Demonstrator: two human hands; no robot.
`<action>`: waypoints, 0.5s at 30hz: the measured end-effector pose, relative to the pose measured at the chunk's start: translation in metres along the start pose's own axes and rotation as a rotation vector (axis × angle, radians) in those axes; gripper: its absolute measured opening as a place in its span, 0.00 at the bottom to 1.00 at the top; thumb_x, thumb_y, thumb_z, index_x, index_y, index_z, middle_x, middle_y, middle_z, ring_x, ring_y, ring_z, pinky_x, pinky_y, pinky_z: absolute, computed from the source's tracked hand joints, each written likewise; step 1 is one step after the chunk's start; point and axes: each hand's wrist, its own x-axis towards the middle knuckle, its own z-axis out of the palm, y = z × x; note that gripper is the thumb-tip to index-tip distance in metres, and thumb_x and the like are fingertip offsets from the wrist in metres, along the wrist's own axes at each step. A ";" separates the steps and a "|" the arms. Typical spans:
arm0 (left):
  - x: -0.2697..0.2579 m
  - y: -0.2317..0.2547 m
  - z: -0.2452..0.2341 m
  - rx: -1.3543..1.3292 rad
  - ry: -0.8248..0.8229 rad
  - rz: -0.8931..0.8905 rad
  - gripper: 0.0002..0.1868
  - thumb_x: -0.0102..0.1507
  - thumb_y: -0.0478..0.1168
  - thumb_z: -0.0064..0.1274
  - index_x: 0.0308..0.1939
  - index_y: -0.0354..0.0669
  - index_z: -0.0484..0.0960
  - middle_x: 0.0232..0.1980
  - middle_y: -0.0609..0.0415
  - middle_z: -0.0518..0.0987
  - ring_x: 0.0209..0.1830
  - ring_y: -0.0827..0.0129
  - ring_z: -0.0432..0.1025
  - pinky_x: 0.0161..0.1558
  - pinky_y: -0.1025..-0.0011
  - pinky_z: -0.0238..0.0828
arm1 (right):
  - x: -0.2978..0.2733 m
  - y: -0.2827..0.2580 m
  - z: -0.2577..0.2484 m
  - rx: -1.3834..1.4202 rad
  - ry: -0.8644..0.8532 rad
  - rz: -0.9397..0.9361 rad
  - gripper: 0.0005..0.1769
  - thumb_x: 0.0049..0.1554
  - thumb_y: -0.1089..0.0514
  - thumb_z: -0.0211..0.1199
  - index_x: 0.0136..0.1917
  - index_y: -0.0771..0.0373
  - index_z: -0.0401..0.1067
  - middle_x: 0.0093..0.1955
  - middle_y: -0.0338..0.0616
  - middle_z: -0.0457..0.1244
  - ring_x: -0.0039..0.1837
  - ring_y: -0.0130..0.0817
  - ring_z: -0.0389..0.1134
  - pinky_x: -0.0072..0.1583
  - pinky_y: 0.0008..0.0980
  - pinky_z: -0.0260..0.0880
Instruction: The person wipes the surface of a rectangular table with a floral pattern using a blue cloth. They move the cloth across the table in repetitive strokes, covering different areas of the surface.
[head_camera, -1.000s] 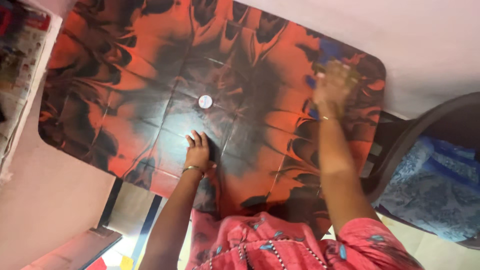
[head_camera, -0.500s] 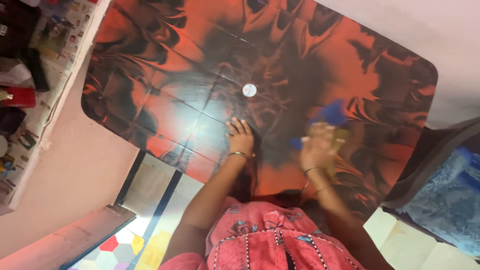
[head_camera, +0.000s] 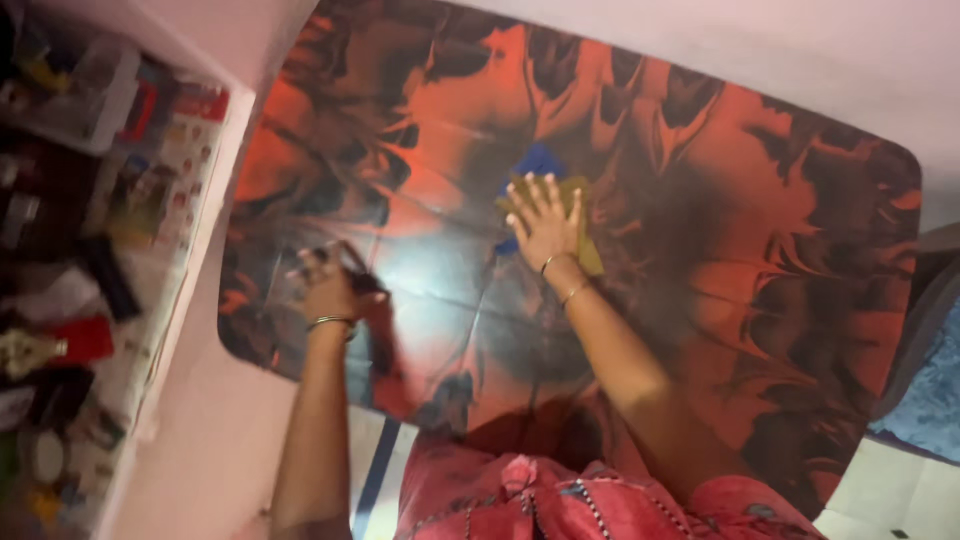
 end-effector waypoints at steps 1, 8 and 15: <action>0.017 -0.009 -0.012 0.007 -0.007 -0.048 0.74 0.38 0.62 0.77 0.79 0.67 0.44 0.84 0.42 0.36 0.79 0.27 0.32 0.62 0.17 0.43 | 0.019 0.016 0.000 -0.025 0.063 0.032 0.33 0.67 0.36 0.42 0.82 0.38 0.51 0.86 0.36 0.43 0.85 0.44 0.39 0.77 0.68 0.32; 0.089 -0.064 -0.020 -0.041 0.004 0.103 0.78 0.36 0.55 0.80 0.81 0.59 0.43 0.81 0.28 0.40 0.75 0.13 0.39 0.67 0.35 0.60 | 0.116 0.140 0.003 -0.079 0.167 0.558 0.33 0.69 0.34 0.39 0.85 0.36 0.46 0.87 0.36 0.41 0.86 0.47 0.37 0.76 0.75 0.29; 0.090 -0.057 -0.015 0.014 -0.004 0.081 0.73 0.37 0.53 0.80 0.79 0.55 0.49 0.79 0.26 0.44 0.73 0.13 0.42 0.64 0.35 0.62 | 0.239 0.099 0.011 -0.001 0.181 0.420 0.32 0.68 0.39 0.38 0.84 0.39 0.47 0.87 0.28 0.39 0.86 0.42 0.37 0.73 0.79 0.26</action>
